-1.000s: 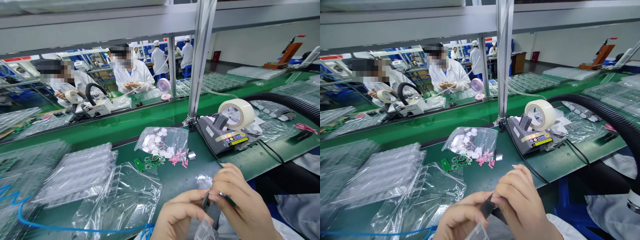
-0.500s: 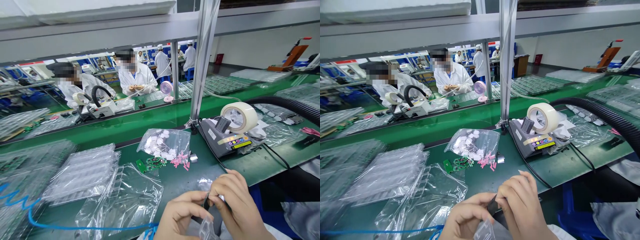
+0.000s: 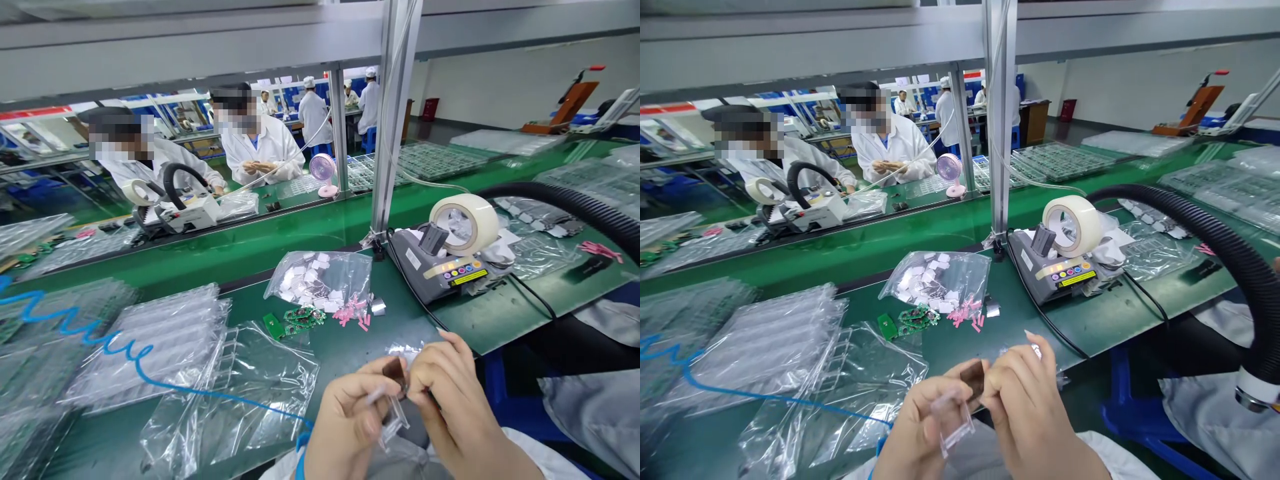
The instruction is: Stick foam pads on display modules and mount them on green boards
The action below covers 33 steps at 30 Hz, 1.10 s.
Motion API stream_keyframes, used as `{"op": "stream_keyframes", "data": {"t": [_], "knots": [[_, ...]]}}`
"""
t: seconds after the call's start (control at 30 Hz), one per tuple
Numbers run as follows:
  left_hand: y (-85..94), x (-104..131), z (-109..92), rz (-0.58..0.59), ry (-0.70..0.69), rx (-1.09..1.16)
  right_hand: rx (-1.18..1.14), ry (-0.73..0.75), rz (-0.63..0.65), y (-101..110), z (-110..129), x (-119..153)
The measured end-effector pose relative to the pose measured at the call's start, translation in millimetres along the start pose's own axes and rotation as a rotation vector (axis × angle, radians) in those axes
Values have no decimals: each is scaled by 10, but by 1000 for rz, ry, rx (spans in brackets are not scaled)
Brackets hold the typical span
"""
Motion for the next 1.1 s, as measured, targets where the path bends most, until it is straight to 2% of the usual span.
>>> {"op": "stream_keyframes", "data": {"t": [0.1,0.2,0.23,0.3,0.4,0.5,0.57,0.67,0.7,0.77,0.87,0.93,1.03,1.1], "knots": [[82,-53,-34,-55,-16,74,-160,-140,91,-1,-198,96],[200,-102,-77,-111,-49,30,-72,-322,203,-154,-664,299],[216,-109,-84,-106,-60,-6,52,-326,235,-224,-818,370],[203,-106,-81,-67,-74,-87,163,-329,213,-333,-1080,485],[128,-81,-20,-3,-35,-203,239,-315,169,-393,-1247,548],[19,-66,13,71,-14,-327,200,-250,158,-282,-1071,426],[-48,-62,-4,120,-44,-378,138,-103,132,-157,-768,268],[-92,-48,-26,151,-92,-395,158,212,43,-2,-248,92],[-90,-40,-30,147,-110,-395,190,281,17,15,-131,65],[-69,-25,-34,129,-141,-392,240,328,-4,5,-17,32],[-27,-18,-39,119,-154,-361,212,311,-20,-19,-18,5],[-19,-23,-51,146,-129,-286,85,242,-25,-17,-95,-29],[-91,-18,-57,269,-17,-79,-359,11,-2,-58,-281,-90],[-160,-4,-66,337,50,50,-705,-170,29,-167,-371,-93]]}}
Point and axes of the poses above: each hand's wrist, its own x-axis away from the middle knuckle, its own y-axis out of the back of the hand, z = x × y, the point moved 8 cm from there along -x, towards the middle knuckle, and after that the axes turned 3 degrees about -z, right-handed, at the moved point
